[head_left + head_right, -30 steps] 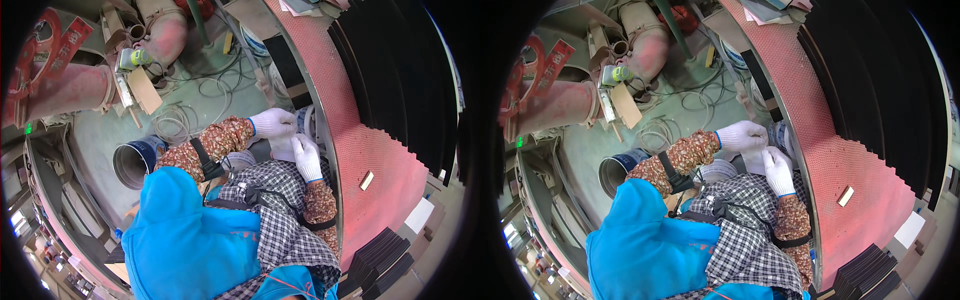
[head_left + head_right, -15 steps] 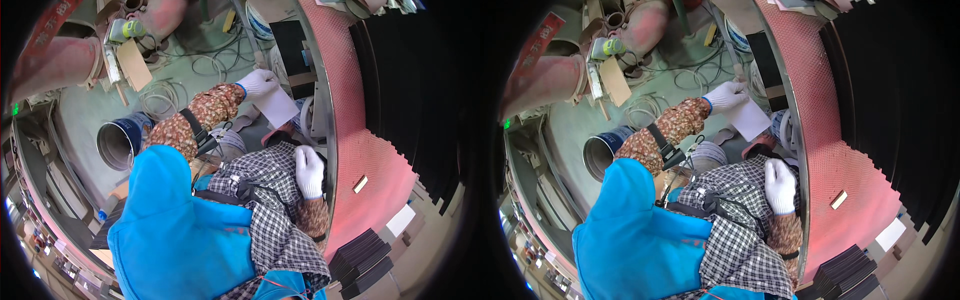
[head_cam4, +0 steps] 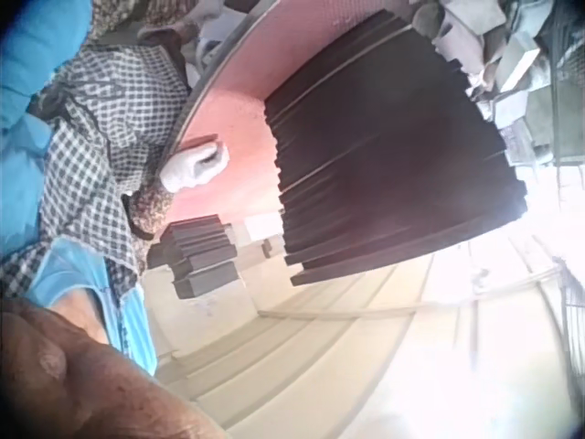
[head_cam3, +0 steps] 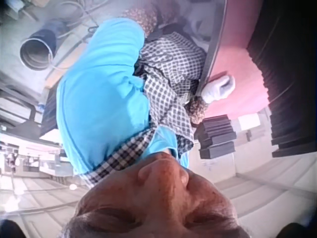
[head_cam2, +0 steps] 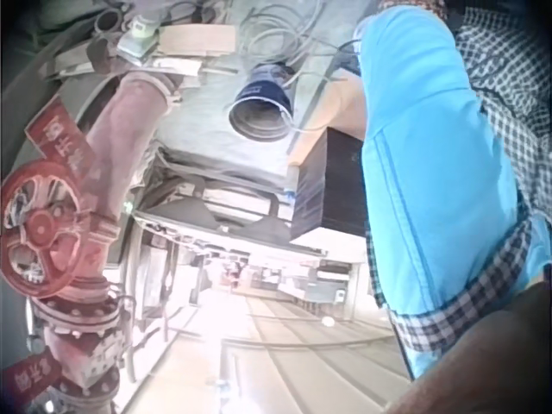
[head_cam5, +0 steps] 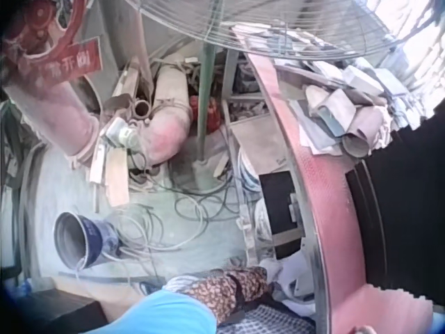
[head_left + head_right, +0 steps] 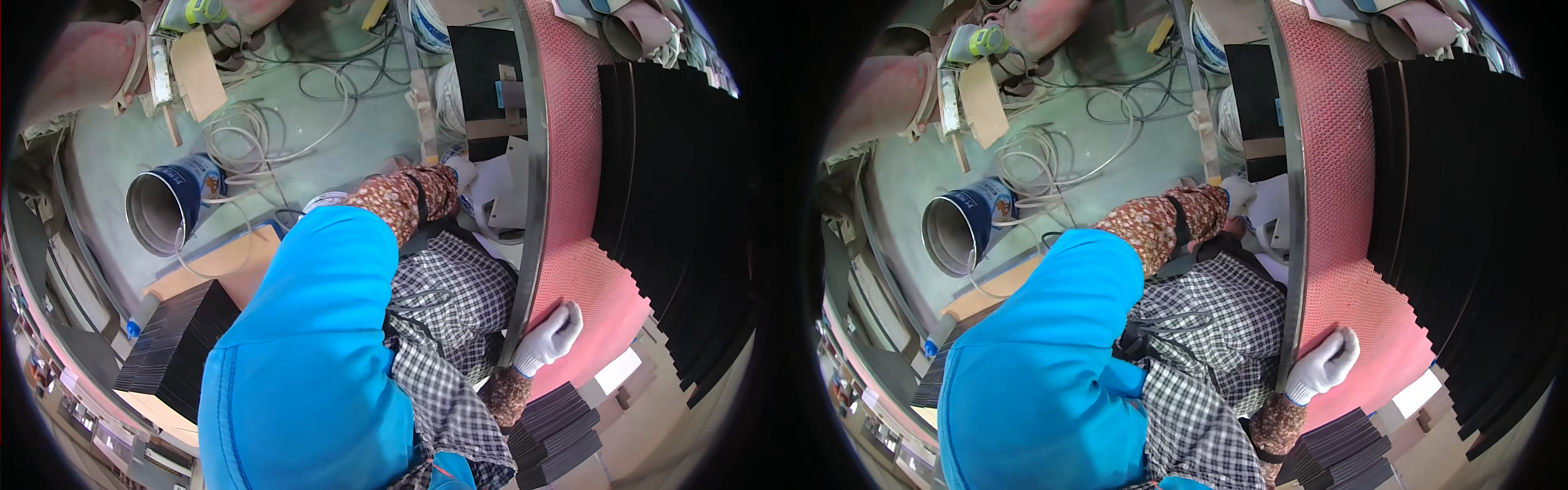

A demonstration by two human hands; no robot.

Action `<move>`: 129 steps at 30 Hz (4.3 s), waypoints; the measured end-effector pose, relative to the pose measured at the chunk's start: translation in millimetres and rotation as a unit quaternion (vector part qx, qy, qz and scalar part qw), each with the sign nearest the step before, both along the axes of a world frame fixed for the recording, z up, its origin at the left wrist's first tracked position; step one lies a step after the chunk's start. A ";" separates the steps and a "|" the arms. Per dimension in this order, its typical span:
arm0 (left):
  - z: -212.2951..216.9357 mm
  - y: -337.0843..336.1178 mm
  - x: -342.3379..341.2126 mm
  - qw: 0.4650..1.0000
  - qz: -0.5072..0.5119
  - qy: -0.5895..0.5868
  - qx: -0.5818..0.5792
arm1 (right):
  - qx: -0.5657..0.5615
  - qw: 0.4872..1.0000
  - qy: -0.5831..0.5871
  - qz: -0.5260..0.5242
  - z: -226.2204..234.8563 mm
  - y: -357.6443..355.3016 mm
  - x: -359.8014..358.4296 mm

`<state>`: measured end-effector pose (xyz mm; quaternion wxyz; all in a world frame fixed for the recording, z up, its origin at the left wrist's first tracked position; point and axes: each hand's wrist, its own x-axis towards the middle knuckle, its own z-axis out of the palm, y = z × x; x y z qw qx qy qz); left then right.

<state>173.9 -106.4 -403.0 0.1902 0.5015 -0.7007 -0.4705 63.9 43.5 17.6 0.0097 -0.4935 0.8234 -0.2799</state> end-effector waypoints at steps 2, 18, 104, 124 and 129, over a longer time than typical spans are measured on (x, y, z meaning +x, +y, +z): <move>26.2 7.6 -8.2 0.997 0.065 0.033 0.021 | 0.012 0.999 0.020 0.026 -4.6 -0.9 -2.2; 77.4 22.5 -4.1 0.607 0.222 0.550 0.530 | 0.049 0.996 0.060 0.032 1.1 -6.7 3.2; 132.6 12.1 -31.6 0.961 0.112 -0.024 0.251 | 0.054 0.995 0.083 0.032 -6.5 -6.0 -2.7; 66.1 22.2 133.2 0.870 0.338 0.090 0.346 | 0.055 0.995 0.080 0.035 -2.9 -8.7 -0.7; 40.7 -20.5 125.5 0.663 0.509 0.369 0.407 | 0.051 0.995 0.084 0.031 -1.7 -3.1 -3.7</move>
